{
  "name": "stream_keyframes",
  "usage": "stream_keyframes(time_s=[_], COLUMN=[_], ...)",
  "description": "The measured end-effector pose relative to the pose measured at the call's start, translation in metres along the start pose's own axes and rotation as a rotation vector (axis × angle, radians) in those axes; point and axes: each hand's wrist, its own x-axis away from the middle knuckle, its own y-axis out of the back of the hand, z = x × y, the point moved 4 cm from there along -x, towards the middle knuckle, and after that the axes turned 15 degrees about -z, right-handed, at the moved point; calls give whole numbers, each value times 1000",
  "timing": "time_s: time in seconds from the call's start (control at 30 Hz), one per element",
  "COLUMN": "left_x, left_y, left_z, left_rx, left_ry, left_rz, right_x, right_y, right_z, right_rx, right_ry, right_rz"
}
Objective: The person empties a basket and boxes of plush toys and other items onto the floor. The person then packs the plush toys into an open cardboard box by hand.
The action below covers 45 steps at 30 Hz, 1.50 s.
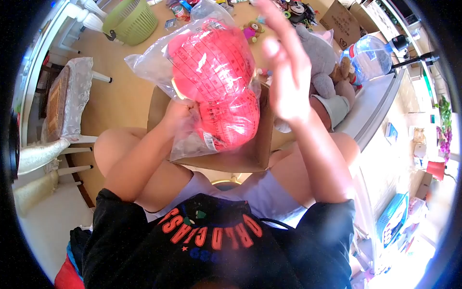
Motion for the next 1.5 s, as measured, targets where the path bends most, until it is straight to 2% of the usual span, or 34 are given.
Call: stream_keyframes(time_s=[0.03,0.07,0.1,0.17,0.2,0.27,0.3,0.33,0.37,0.43,0.5,0.53,0.63,0.67,0.77,0.8,0.87,0.9,0.93,0.97,1.0,1.03,1.1,1.13,1.23,1.37,1.43,1.47,1.5], left_x=[1,4,7,-2,-6,-5,-3,6,9,12,10,9,8,8,3,5,5,3,-1,-4,-6,-5,0,3,22,0,12,15,17], left_y=[-3,-10,-13,5,11,6,4,-1,-5,-13,-17,-19,-20,-20,-10,-12,-15,-17,-24,-21,-16,-12,-13,-10,-8,-3,-10,-14,-15], left_z=[-1,-3,-3,10,12,0,-6,-11,-14,-19,-32,-40,-63,-69,-69,-67,-62,-60,-58,-56,-55,-55,-65,-73,-97,-100,-112,-116,-119], left_rx=[23,45,68,52,38,58,77,74,107,177,203,216,491,318,297,390,204,110,15,-251,-522,-795,-386,-488,-648,-234,29,-63,-10], left_ry=[-1,-7,-12,57,90,5,-40,-141,-134,-127,-274,-355,-174,-301,-299,-319,-297,-283,-470,-657,-839,-1015,-534,-647,-386,-560,-591,-540,-494], left_rz=[-22,-43,-67,-64,-57,60,115,161,163,162,212,244,252,157,173,137,139,143,156,100,39,-26,153,150,215,458,394,301,288], right_x=[4,7,11,19,27,27,27,24,17,24,37,53,85,86,88,86,82,79,74,67,60,52,39,33,16,10,11,11,12], right_y=[-3,-8,-13,-13,-2,20,28,27,23,12,6,4,-14,-23,-48,-55,-57,-52,-48,-45,-35,-28,-13,-6,16,34,34,33,32], right_z=[9,14,11,-38,-79,-116,-125,-120,-105,-91,-98,-105,-88,-74,-36,-25,-22,-25,-26,-26,-27,-32,-50,-52,-47,-54,-56,-57,-57], right_rx=[-48,39,101,248,239,221,261,159,57,-124,-205,-273,-529,-630,-920,-1011,-1161,-1131,-1102,-1073,-903,-888,-767,-740,-604,-491,-489,-479,-470], right_ry=[258,428,336,-30,-414,-811,-802,-759,-718,-861,-945,-1181,-1753,-1729,-1699,-1707,-1649,-1617,-1585,-1551,-1569,-1487,-1264,-1233,-1079,-1047,-1035,-1018,-1002], right_rz=[60,254,380,158,58,-93,-132,-117,-97,-127,-102,-123,-129,-104,-73,-89,-106,-140,-174,-208,-384,-371,-332,-365,-429,-512,-513,-517,-520])
